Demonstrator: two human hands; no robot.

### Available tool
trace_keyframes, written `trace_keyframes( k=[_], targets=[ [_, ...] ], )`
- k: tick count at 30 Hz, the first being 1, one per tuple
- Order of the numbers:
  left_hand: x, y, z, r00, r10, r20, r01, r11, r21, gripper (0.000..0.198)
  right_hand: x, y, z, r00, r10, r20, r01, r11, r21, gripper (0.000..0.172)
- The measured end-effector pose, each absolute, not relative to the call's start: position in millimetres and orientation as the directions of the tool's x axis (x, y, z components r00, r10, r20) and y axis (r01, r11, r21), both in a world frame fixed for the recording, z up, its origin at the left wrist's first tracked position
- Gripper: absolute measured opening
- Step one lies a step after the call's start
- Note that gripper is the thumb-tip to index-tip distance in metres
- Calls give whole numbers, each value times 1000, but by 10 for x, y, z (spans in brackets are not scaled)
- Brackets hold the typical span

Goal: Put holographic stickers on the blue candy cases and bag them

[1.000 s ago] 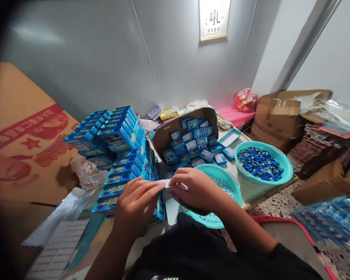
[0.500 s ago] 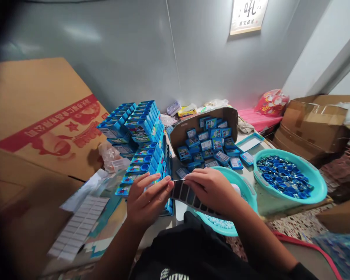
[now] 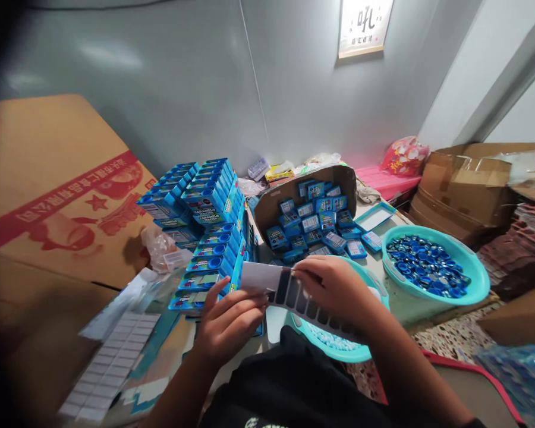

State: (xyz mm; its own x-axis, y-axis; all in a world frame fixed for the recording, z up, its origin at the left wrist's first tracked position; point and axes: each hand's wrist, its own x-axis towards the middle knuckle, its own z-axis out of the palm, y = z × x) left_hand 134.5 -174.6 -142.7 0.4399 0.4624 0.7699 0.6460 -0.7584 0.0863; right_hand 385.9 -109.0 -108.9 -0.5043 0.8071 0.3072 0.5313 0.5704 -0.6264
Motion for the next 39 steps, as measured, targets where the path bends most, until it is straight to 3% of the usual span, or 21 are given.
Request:
trace_keyframes(
  k=[3, 6, 9, 12, 16, 19, 22, 24, 28, 32, 35, 39],
  targets=[
    [1358, -1767, -1434, 406, 487, 774, 534, -813, 232, 18, 4078, -950, -1343, -371, 906, 204, 605, 402, -687, 24],
    [1363, -1825, -1395, 185, 647, 740, 493, -712, 500, 24, 4287, -799, -1786, -212, 977, 25, 664, 163, -730, 29],
    [1309, -1896, -1302, -178, 845, 504, 399, -407, 822, 26, 4402, -750, -2304, -107, 981, -161, 699, -41, -714, 30],
    [1166, -1928, -1192, -411, 865, 288, 156, -244, 957, 31, 4400, -806, -2736, -70, 970, -231, 732, -107, -672, 26],
    [945, -1918, -1066, -572, 806, 151, -16, -195, 981, 41, 4205, -825, -2937, -24, 993, -115, 770, -55, -636, 16],
    [860, -1876, -991, -621, 772, 134, -8, -177, 984, 45, 3872, -742, -2679, -149, 987, 56, 718, 147, -680, 27],
    [851, -1791, -957, -615, 764, 193, 83, -180, 980, 44, 3419, -700, -2112, -361, 909, 208, 533, 384, -754, 35],
    [859, -1719, -960, -601, 772, 206, 119, -168, 979, 45, 3109, -728, -1688, -476, 822, 313, 216, 455, -864, 40],
    [846, -1576, -989, -572, 804, 165, 73, -150, 986, 50, 2599, -808, -1162, -591, 763, 264, -77, 272, -959, 46],
    [784, -1451, -1001, -543, 831, 123, 53, -112, 992, 53, 2300, -755, -1174, -538, 816, 212, -230, 101, -968, 33],
    [721, -1373, -989, -551, 818, 166, 256, -24, 967, 45, 2192, -654, -1290, -506, 842, 188, -210, 91, -973, 28],
    [641, -1301, -973, -498, 836, 231, 608, 147, 781, 28, 2115, -535, -1404, -518, 847, 124, -150, 53, -987, 27]
  ],
)
